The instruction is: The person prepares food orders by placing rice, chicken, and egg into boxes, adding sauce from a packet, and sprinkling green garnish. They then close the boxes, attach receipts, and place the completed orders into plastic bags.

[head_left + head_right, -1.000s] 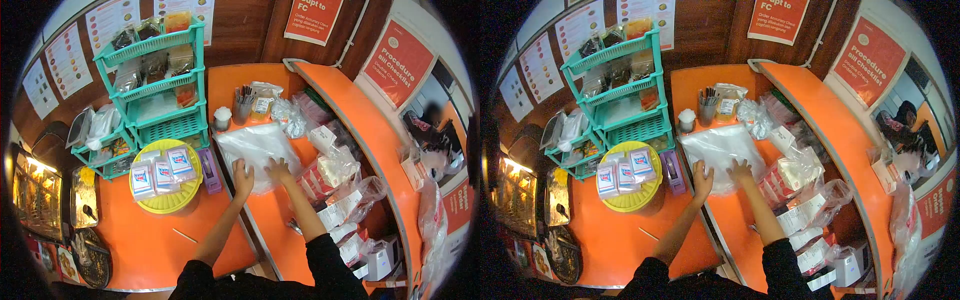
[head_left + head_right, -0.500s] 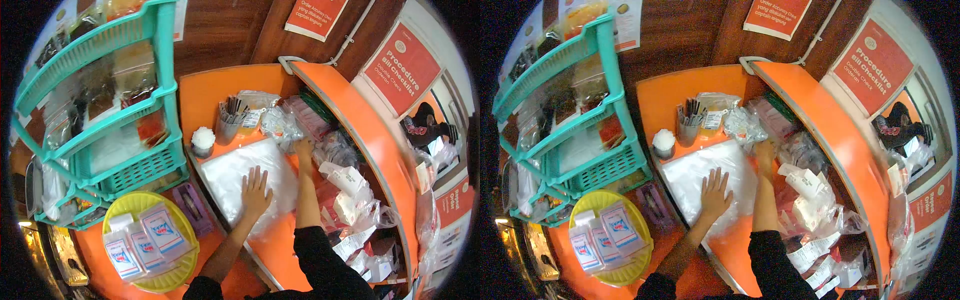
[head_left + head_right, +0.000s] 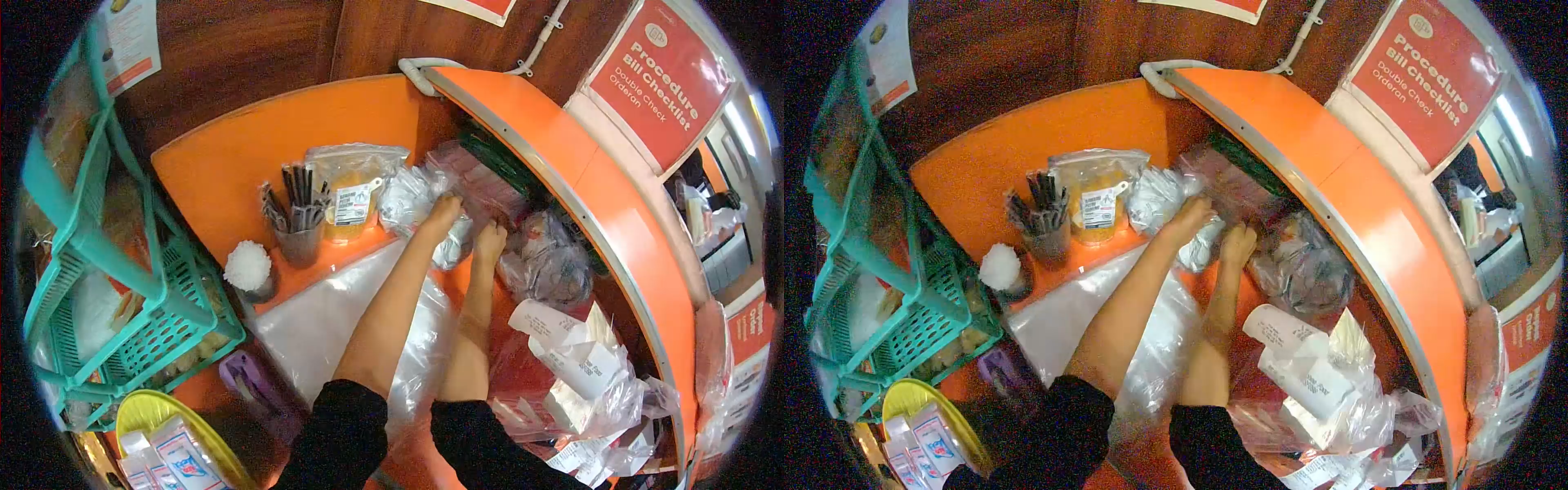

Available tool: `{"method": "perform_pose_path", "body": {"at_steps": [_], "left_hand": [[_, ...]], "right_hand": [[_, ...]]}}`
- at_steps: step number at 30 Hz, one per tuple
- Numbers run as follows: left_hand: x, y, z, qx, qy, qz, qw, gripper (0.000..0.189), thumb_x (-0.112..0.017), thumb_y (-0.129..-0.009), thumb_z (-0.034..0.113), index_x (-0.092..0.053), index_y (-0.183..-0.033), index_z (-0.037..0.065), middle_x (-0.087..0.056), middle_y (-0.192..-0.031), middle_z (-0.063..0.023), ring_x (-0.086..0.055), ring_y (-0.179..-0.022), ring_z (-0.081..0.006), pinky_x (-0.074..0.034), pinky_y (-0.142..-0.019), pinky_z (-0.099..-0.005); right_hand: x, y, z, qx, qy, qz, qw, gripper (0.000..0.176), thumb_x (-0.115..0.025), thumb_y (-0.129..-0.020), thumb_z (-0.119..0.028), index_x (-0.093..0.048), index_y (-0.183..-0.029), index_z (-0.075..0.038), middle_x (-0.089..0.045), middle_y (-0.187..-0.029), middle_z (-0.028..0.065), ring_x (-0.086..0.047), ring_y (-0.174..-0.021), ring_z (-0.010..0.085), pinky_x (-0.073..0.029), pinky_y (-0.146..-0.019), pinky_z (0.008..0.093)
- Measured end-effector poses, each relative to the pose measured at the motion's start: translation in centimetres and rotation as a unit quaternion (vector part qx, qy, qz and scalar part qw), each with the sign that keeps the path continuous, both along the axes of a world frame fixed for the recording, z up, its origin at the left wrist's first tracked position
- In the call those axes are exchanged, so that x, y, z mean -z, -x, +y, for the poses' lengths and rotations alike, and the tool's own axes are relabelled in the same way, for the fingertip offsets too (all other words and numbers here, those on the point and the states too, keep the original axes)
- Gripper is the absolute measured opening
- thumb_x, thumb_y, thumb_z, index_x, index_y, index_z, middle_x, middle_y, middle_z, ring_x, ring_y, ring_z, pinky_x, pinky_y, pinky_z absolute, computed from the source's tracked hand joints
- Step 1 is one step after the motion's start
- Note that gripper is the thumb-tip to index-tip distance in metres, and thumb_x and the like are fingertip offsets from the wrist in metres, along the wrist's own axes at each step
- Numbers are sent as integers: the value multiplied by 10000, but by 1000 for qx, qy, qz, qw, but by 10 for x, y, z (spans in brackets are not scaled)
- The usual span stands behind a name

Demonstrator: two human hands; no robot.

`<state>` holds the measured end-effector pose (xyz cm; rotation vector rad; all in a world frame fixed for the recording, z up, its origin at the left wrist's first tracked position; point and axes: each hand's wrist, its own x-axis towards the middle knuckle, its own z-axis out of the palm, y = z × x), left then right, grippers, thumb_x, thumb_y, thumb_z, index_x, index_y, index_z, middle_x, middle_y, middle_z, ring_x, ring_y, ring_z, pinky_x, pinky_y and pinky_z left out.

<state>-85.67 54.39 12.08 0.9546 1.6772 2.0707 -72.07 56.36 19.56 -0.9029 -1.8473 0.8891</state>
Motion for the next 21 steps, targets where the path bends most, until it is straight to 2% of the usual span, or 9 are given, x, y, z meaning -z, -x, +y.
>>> {"method": "perform_pose_path", "body": {"at_steps": [1,2,5,7,8,11,15,17,21], "left_hand": [[-3,6,7,-12,51,53,997,322,-476,-866,169,-598,-1115,3,-636,-1049,-137,-599,-979,-257,-483,-798,-389],[-7,9,17,-16,67,-78,995,336,-477,-854,148,-576,-1133,-11,-623,-1086,-143,-585,-1008,-262,-473,-824,-381],[-39,-23,33,-245,-1,-85,966,363,-517,-798,102,-551,-1119,-64,-592,-1157,-220,-563,-1081,-327,-451,-901,-397],[-56,-33,32,-333,119,-60,933,763,-597,-706,-11,-180,-1334,-128,-539,-1124,-402,-522,-1137,-481,-421,-996,-435],[-67,-35,29,-331,120,-58,934,763,-597,-706,-11,-180,-1334,-128,-539,-1124,-402,-522,-1137,-481,-421,-996,-435],[-78,-34,17,-305,198,-150,919,771,-640,-679,19,-201,-1299,-116,-552,-1077,-402,-555,-1069,-497,-439,-972,-446],[-72,-31,3,-266,170,-58,947,685,-682,-676,79,-351,-1238,-132,-591,-1034,-363,-595,-1015,-467,-469,-929,-441],[-77,-34,-3,-255,219,-52,940,493,-696,-671,109,-542,-1071,-135,-609,-1065,-328,-600,-1052,-416,-470,-935,-425],[-76,-26,5,-264,201,-27,943,357,-694,-674,122,-635,-953,-93,-622,-1102,-281,-599,-1078,-378,-472,-939,-408]], "right_hand": [[5,4,6,8,-10,12,1000,346,-477,-864,-201,-604,-798,113,-603,-738,293,-570,-681,421,-406,-673,509],[11,8,11,16,-18,24,999,359,-466,-873,-199,-592,-771,122,-591,-694,278,-553,-647,397,-400,-659,500],[37,20,30,-57,112,144,981,383,-462,-879,-210,-553,-728,130,-544,-620,231,-505,-599,324,-380,-628,478],[37,17,27,-42,127,138,981,312,-485,-881,-210,-509,-710,50,-495,-641,132,-465,-607,222,-368,-593,397],[34,15,24,-29,142,131,981,265,-507,-883,-209,-466,-693,-30,-445,-662,33,-424,-615,121,-355,-558,317],[32,10,24,-31,111,136,984,256,-512,-873,-193,-443,-682,-38,-395,-638,8,-377,-581,130,-328,-540,328],[22,6,19,-24,138,109,984,258,-512,-870,-181,-429,-670,-41,-357,-639,-11,-344,-596,122,-311,-551,321],[18,2,14,-80,182,180,963,264,-515,-868,-180,-432,-665,-33,-371,-653,-8,-343,-605,127,-316,-565,328],[20,7,9,-52,158,223,961,267,-516,-870,-176,-445,-664,-21,-383,-662,1,-357,-629,130,-321,-581,317]]}}
